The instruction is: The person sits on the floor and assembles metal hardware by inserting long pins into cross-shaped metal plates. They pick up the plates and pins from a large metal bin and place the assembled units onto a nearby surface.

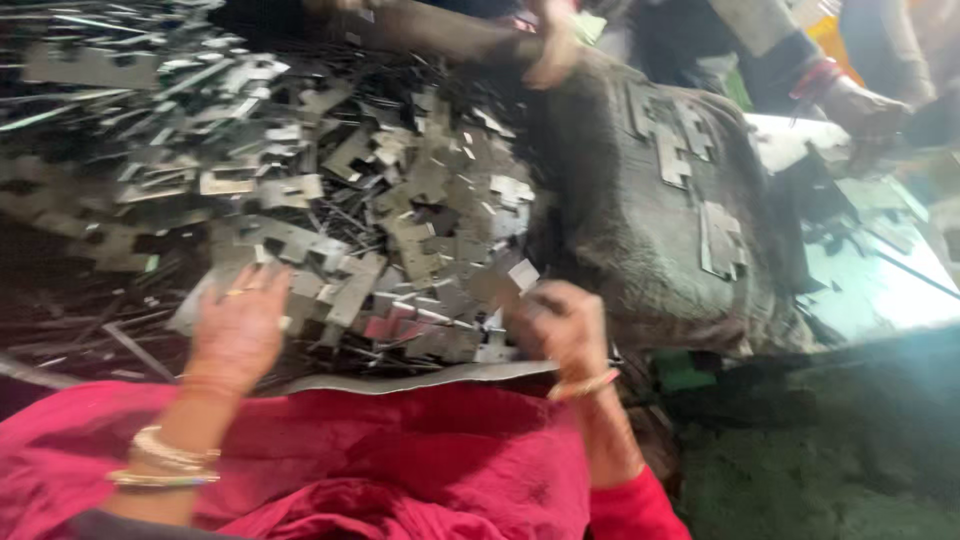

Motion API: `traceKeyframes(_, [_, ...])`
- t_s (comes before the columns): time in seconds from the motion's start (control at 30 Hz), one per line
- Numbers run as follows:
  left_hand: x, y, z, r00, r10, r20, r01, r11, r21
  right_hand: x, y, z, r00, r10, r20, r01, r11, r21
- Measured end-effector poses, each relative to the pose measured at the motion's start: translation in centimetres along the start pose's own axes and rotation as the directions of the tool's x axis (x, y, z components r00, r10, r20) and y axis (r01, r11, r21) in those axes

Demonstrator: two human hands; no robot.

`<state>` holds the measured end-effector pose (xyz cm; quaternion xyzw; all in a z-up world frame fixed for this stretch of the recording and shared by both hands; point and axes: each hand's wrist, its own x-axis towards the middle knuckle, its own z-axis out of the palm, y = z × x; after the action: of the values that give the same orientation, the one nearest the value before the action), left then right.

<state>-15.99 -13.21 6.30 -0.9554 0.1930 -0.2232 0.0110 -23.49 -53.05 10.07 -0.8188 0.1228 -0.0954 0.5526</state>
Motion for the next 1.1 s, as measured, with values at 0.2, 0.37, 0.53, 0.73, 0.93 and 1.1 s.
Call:
traceKeyframes(0.2, [1.6,-2.8,-0.8,0.901,-0.086,0.425,0.156,0.979,-0.132,12.9,6.1,-14.8,0.776,-0.292,-0.559,-0.052,0.854,-0.517])
traceKeyframes(0.37, [0.9,-0.7,-6.3,0.918,-0.235,0.321,0.334,0.893,-0.301,13.2,6.4,-12.0,0.756,-0.237,-0.61,-0.361,0.627,-0.69])
traceKeyframes(0.53, [-1.5,5.8,-10.1,0.988,-0.142,0.062,0.155,0.888,-0.434,0.2,-0.6,6.6,0.933,0.062,0.355,-0.023,0.994,-0.111])
traceKeyframes(0.73, [-4.5,8.7,-11.4,0.957,0.163,-0.238,-0.269,0.803,-0.532,-4.8,-3.0,17.3,0.925,0.2,0.321,-0.376,0.375,0.848])
traceKeyframes(0.93, [-5.2,4.1,-8.0,0.974,-0.214,-0.076,0.118,0.763,-0.636,4.6,-5.4,21.2,0.821,-0.344,0.455,0.557,0.659,-0.506])
traceKeyframes(1.1, [-4.0,0.0,-7.2,0.853,-0.522,-0.018,0.387,0.656,-0.648,7.5,-4.8,26.1,0.509,-0.475,0.718,0.858,0.21,-0.469])
